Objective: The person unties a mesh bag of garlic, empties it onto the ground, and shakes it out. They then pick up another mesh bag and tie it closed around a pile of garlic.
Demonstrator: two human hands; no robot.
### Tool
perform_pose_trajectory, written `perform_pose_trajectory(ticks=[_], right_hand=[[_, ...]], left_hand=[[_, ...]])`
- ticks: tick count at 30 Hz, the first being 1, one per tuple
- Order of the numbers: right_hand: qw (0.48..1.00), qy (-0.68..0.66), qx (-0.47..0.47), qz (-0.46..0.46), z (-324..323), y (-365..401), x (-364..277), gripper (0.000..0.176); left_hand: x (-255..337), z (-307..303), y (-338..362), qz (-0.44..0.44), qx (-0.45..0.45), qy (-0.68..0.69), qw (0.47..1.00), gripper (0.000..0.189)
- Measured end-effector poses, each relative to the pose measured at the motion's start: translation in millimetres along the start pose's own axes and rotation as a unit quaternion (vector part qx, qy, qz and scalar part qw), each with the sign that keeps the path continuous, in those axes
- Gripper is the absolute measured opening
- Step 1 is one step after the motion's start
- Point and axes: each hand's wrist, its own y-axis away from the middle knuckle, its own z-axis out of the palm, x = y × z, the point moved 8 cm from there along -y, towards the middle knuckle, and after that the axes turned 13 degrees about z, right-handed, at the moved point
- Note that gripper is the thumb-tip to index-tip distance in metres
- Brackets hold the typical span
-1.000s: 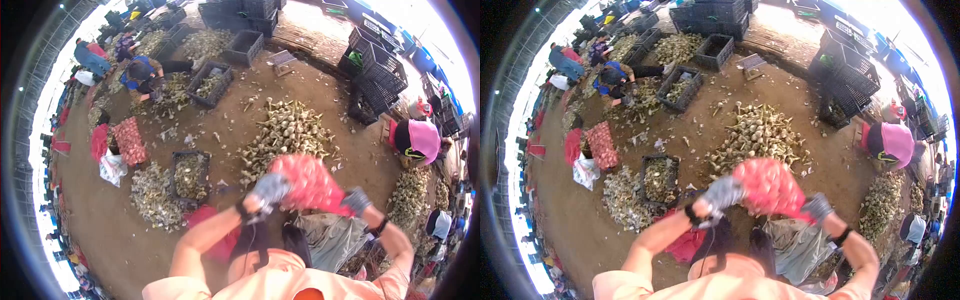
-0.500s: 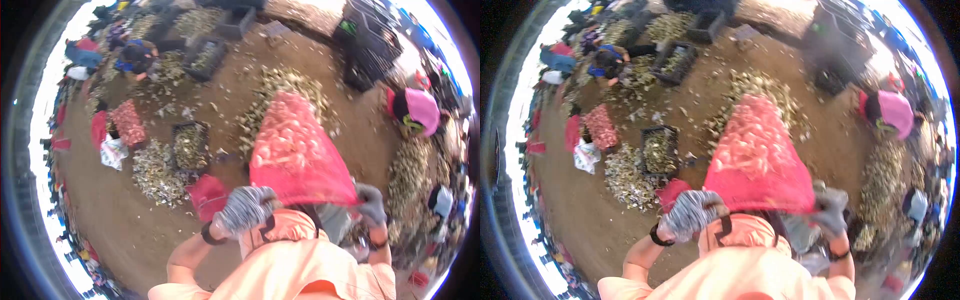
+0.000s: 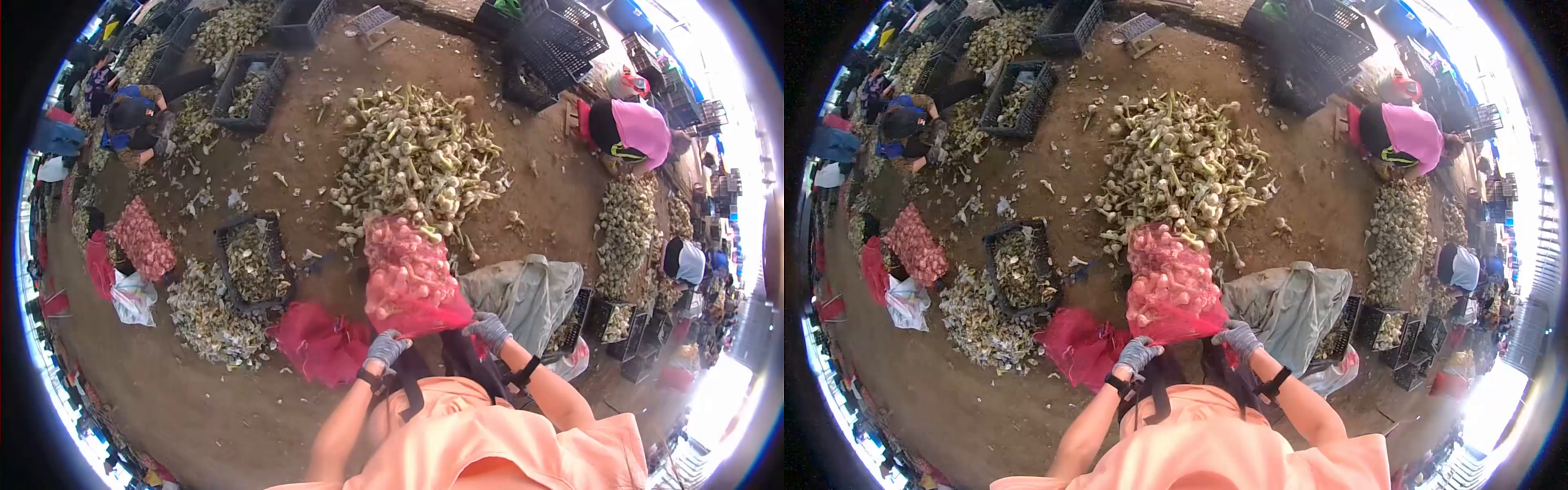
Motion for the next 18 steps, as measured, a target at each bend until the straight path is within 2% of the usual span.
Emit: perform_pose_trajectory(ticks=[1,3,5,6,8,9,10,11,12,13,15,17,18], right_hand=[[0.997,-0.077,-0.021,0.011,8.0,-2.6,-4.0,0.014],[0.997,-0.067,-0.009,0.025,7.4,-29.5,-10.3,0.012],[0.995,-0.093,0.022,0.033,-7.2,-49.3,-29.8,0.018],[0.99,-0.142,0.012,0.014,-12.2,-42.2,-58.2,0.015],[0.972,-0.228,-0.02,-0.046,-24.8,-11.2,-120.8,0.011],[0.96,-0.265,-0.041,-0.086,-35.2,3.5,-148.8,0.009],[0.946,-0.289,-0.045,-0.143,-50.2,19.8,-177.9,0.009],[0.927,-0.314,-0.046,-0.199,-68.0,37.8,-204.5,0.008],[0.913,-0.324,-0.05,-0.244,-83.6,56.6,-229.6,0.01],[0.896,-0.333,-0.053,-0.289,-96.7,78.0,-251.2,0.011],[0.863,-0.392,-0.031,-0.318,-111.8,119.4,-275.8,0.011],[0.852,-0.333,-0.05,-0.401,-139.5,175.0,-296.2,0.012],[0.809,-0.352,-0.098,-0.46,-147.0,212.6,-312.3,0.012]], left_hand=[[-6.1,-6.7,-7.3,-0.015,0.014,0.052,0.998,0.045],[-15.3,-18.8,-23.8,-0.011,0.067,0.113,0.991,0.042],[18.6,-42.0,-30.9,-0.027,0.079,0.149,0.985,0.035],[23.4,-48.2,-45.1,-0.02,0.079,0.144,0.986,0.035],[40.9,-67.8,-72.8,0.078,0.136,0.134,0.979,0.033],[78.4,-89.4,-70.8,0.105,0.151,0.137,0.973,0.029],[118.3,-104.9,-65.3,0.157,0.162,0.269,0.936,0.021],[172.4,-128.2,-52.0,0.202,0.167,0.282,0.923,0.012],[222.6,-152.0,-39.3,0.23,0.174,0.222,0.932,0.007],[277.1,-170.5,-18.3,0.279,0.195,0.238,0.909,0.005],[357.6,-201.1,23.2,0.318,0.215,0.201,0.901,0.003],[429.5,-216.1,72.3,0.421,0.235,0.209,0.851,0.004],[461.0,-219.5,98.8,0.466,0.245,0.201,0.826,0.005]])
